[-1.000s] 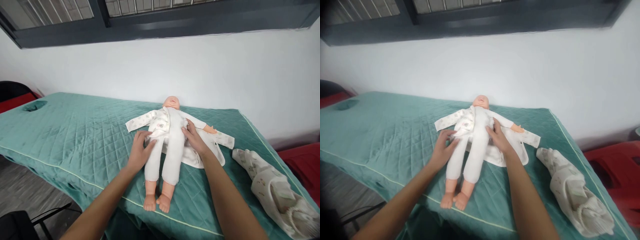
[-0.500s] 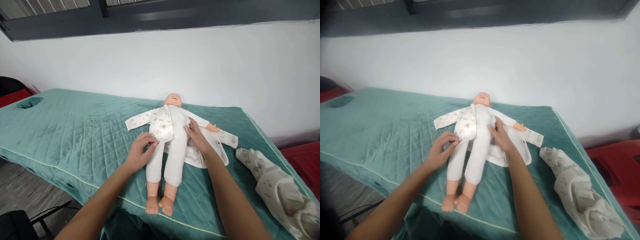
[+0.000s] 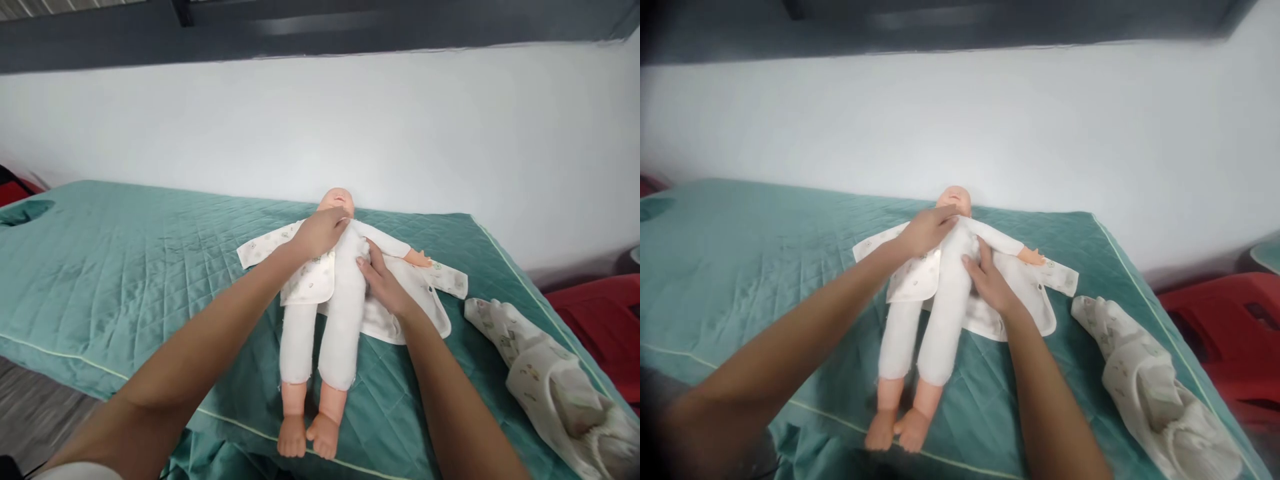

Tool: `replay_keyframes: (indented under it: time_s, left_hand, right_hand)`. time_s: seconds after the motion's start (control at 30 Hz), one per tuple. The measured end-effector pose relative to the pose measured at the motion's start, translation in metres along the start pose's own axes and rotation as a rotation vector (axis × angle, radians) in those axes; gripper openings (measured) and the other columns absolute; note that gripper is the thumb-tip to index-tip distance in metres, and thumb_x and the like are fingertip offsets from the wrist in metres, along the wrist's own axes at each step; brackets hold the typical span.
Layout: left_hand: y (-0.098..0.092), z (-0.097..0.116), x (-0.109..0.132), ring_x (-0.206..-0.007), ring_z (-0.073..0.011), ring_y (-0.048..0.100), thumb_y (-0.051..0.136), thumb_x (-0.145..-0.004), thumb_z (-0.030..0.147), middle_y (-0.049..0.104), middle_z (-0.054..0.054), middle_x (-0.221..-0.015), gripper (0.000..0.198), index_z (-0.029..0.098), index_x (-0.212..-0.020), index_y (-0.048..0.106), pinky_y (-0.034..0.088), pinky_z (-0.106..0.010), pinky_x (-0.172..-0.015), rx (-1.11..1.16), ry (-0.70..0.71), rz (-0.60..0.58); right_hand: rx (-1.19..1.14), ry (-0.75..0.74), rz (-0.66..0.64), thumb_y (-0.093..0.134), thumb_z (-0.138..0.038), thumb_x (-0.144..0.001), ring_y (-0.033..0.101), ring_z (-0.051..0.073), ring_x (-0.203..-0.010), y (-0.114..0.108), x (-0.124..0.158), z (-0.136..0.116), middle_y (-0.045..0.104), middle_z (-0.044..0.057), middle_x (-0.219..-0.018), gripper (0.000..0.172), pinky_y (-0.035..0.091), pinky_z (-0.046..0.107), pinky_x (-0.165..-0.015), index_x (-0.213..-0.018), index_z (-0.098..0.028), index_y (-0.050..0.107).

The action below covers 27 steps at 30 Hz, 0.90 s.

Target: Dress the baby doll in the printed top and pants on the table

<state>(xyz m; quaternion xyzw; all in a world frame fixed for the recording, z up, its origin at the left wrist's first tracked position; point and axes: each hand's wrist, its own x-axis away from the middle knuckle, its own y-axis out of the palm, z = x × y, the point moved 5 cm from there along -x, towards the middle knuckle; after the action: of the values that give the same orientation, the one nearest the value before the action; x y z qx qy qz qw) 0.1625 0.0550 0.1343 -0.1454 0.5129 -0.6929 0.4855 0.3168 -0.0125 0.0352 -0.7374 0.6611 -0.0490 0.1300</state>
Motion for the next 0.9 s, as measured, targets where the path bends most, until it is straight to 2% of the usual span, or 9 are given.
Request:
replay_keyframes:
  time_s: [0.13, 0.3, 0.37, 0.47, 0.6, 0.67, 0.8, 0.87, 0.9]
  left_hand:
    - [0.012, 0.033, -0.025, -0.117, -0.0253, 0.064, 0.042, -0.101, 0.028, 0.071, -0.01, -0.128, 0.034, 0.018, -0.12, 0.067, 0.048, -0.034, -0.095, -0.144, 0.063, -0.11]
    - [0.072, 0.092, -0.046, -0.11, -0.0249, 0.066, 0.05, -0.096, 0.024, 0.068, -0.008, -0.133, 0.039, 0.023, -0.133, 0.062, 0.049, -0.032, -0.085, -0.248, 0.33, -0.543]
    - [0.094, 0.108, -0.05, -0.106, -0.026, 0.066, 0.054, -0.093, 0.018, 0.068, -0.01, -0.132, 0.038, 0.021, -0.129, 0.064, 0.049, -0.033, -0.081, -0.347, 0.397, -0.633]
    - [0.11, 0.117, -0.057, -0.107, -0.0291, 0.066, 0.057, -0.089, 0.013, 0.066, -0.015, -0.132, 0.035, 0.016, -0.123, 0.067, 0.048, -0.036, -0.083, -0.484, 0.404, -0.632]
    - [0.101, 0.107, -0.069, -0.101, -0.029, 0.067, 0.058, -0.087, 0.014, 0.067, -0.016, -0.127, 0.042, 0.016, -0.129, 0.061, 0.047, -0.037, -0.082, -0.484, 0.36, -0.542]
    - [0.092, 0.098, -0.074, -0.094, -0.0259, 0.067, 0.058, -0.086, 0.017, 0.068, -0.012, -0.123, 0.044, 0.019, -0.131, 0.057, 0.046, -0.035, -0.078, -0.465, 0.334, -0.515]
    - [0.086, 0.085, -0.075, -0.093, -0.0242, 0.065, 0.056, -0.085, 0.019, 0.069, -0.008, -0.119, 0.037, 0.024, -0.121, 0.059, 0.044, -0.033, -0.075, -0.417, 0.317, -0.499]
    - [0.085, 0.083, -0.073, -0.092, -0.0237, 0.065, 0.056, -0.083, 0.018, 0.07, -0.007, -0.117, 0.037, 0.024, -0.12, 0.06, 0.043, -0.033, -0.074, -0.386, 0.314, -0.48]
    - [0.084, 0.082, -0.072, -0.091, -0.0232, 0.065, 0.056, -0.083, 0.018, 0.07, -0.006, -0.115, 0.037, 0.024, -0.119, 0.059, 0.042, -0.032, -0.073, -0.376, 0.309, -0.468]
  right_hand:
    - [0.035, -0.071, 0.018, 0.048, -0.066, -0.097, 0.013, 0.023, -0.161, 0.006, 0.001, -0.01, 0.016, 0.002, -0.173, 0.083, 0.009, 0.043, -0.132, -0.165, -0.029, 0.019]
    - [0.033, -0.085, 0.046, 0.046, -0.055, -0.1, 0.024, 0.025, -0.158, 0.014, -0.002, -0.013, 0.04, 0.004, -0.165, 0.065, 0.016, 0.044, -0.131, -0.158, -0.027, 0.039]
    - [0.078, -0.08, 0.037, 0.044, -0.048, -0.1, 0.031, 0.027, -0.155, 0.013, -0.002, -0.012, 0.05, 0.006, -0.157, 0.056, 0.018, 0.047, -0.13, -0.151, -0.025, 0.051]
    - [0.155, -0.095, 0.007, 0.048, -0.042, -0.097, 0.048, 0.03, -0.142, 0.002, 0.002, -0.014, 0.063, 0.01, -0.143, 0.046, 0.029, 0.048, -0.125, -0.135, -0.023, 0.065]
    - [0.176, -0.041, -0.103, 0.058, -0.047, -0.094, 0.066, 0.028, -0.115, -0.027, 0.015, -0.016, 0.074, 0.007, -0.122, 0.038, 0.049, 0.044, -0.106, -0.119, -0.022, 0.071]
    - [0.276, 0.046, 0.002, 0.058, -0.046, -0.093, 0.068, 0.027, -0.109, -0.049, 0.018, -0.012, 0.075, 0.007, -0.116, 0.034, 0.05, 0.042, -0.101, -0.111, -0.022, 0.072]
    - [0.779, 0.336, 0.441, 0.068, -0.046, -0.085, 0.06, 0.036, -0.118, -0.087, 0.022, 0.0, 0.067, 0.019, -0.125, 0.042, 0.047, 0.049, -0.097, -0.114, -0.015, 0.066]
    - [0.875, 0.43, 0.466, 0.07, -0.05, -0.083, 0.06, 0.038, -0.118, -0.09, 0.019, 0.006, 0.065, 0.021, -0.125, 0.048, 0.047, 0.049, -0.094, -0.115, -0.015, 0.063]
    - [0.863, 0.457, 0.443, 0.07, -0.051, -0.083, 0.062, 0.036, -0.112, -0.09, 0.018, 0.01, 0.067, 0.018, -0.118, 0.043, 0.047, 0.047, -0.091, -0.109, -0.017, 0.064]
